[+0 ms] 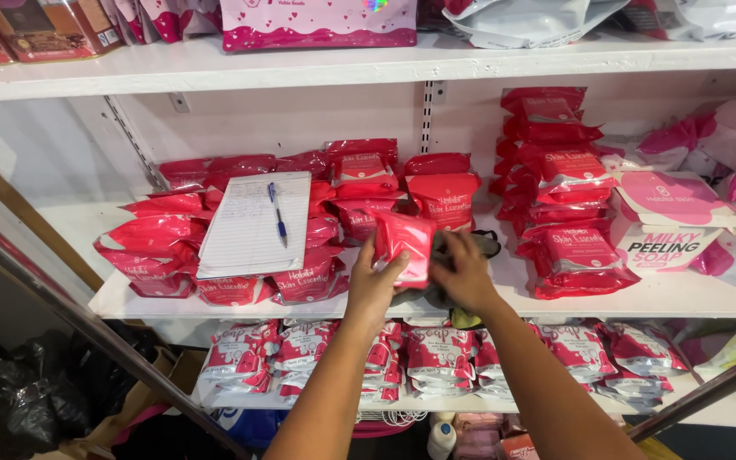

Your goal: The person wipes red packaged products on a shelf using a grey cloth. They pick up individual packages, wipe them, and place them back on the shelf in a neat arrangement.

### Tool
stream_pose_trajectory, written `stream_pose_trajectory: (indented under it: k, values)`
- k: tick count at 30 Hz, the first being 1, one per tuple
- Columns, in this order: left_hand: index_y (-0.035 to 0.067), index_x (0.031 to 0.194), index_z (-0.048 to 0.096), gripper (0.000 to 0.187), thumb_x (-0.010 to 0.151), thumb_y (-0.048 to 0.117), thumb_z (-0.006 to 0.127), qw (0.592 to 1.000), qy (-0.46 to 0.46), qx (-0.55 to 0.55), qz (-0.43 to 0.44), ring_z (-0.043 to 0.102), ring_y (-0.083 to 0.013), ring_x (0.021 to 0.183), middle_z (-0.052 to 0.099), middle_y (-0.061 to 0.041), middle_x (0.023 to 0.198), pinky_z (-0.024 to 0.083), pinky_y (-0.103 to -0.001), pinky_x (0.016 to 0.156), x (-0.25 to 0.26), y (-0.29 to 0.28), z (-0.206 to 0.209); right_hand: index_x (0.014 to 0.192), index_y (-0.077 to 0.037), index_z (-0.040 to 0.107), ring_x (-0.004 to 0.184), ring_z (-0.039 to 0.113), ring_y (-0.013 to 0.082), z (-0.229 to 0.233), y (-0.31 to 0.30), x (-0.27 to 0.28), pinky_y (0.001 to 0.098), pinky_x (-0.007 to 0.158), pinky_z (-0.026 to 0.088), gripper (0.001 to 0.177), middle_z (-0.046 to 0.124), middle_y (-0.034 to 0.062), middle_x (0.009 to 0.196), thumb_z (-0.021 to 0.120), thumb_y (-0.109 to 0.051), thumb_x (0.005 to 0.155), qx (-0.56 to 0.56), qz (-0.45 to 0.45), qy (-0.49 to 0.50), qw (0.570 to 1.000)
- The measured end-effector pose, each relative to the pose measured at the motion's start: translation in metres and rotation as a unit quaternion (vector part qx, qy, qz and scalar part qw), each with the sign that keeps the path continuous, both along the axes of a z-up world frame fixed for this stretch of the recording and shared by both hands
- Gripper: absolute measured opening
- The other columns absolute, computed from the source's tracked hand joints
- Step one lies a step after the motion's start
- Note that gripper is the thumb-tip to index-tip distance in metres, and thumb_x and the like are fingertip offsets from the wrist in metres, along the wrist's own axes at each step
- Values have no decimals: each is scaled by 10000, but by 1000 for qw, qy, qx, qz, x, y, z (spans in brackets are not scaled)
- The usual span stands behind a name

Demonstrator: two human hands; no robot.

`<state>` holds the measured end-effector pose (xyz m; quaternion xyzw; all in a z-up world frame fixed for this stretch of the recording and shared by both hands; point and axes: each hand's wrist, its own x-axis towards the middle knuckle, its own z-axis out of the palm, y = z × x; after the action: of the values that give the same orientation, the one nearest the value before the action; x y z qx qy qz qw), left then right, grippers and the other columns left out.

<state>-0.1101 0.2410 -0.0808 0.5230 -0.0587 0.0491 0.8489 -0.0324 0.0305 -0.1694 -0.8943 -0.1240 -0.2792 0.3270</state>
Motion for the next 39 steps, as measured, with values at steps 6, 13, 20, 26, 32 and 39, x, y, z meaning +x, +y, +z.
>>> stream_pose_trajectory:
  k: [6,13,20,26,32,39]
  values:
    - [171,1536,462,752,851,208,771,995,81,59,22,701,-133,843,724,-33,1151,566,-281,597,13,6,-28,1522,-255,429,1424,343,410,63,31,-60,598,1067,315,880,405,71,1579,763,-528,756,-197,-26,207,958]
    - [153,1513,506,680,890,247,762,996,51,62,25,680,-101,859,711,-31,1146,557,-260,613,12,2,-21,1427,-154,555,1228,560,405,28,12,-55,452,1067,459,757,636,148,1316,790,-336,731,-148,-63,100,982]
    - [98,1440,537,546,940,240,704,999,7,29,10,696,-166,975,691,-56,1185,613,-333,762,11,-3,-28,1241,-26,622,831,703,373,105,23,-106,461,751,549,440,724,224,947,710,-236,865,292,-142,22,946]
    - [46,1415,548,490,955,180,655,995,68,-45,-54,697,-172,1017,706,-67,1221,579,-335,803,10,-19,-45,1338,1,574,1159,509,427,130,77,-156,505,1002,406,650,583,295,1203,811,-227,776,27,-25,-109,993]
    - [78,1506,497,558,968,119,638,995,3,30,-98,645,-152,1060,665,-68,1274,526,-319,905,-19,-16,-15,1417,-9,536,1218,532,489,130,56,-121,500,1040,438,631,534,327,1326,757,-230,868,30,-52,-139,989]
    - [68,1545,452,695,873,30,628,990,-27,87,-111,624,-147,1213,632,-64,1418,484,-304,1023,-11,-6,-27,1318,50,544,1105,613,494,145,68,-132,500,935,495,573,580,312,1240,771,-237,877,68,-67,-129,987]
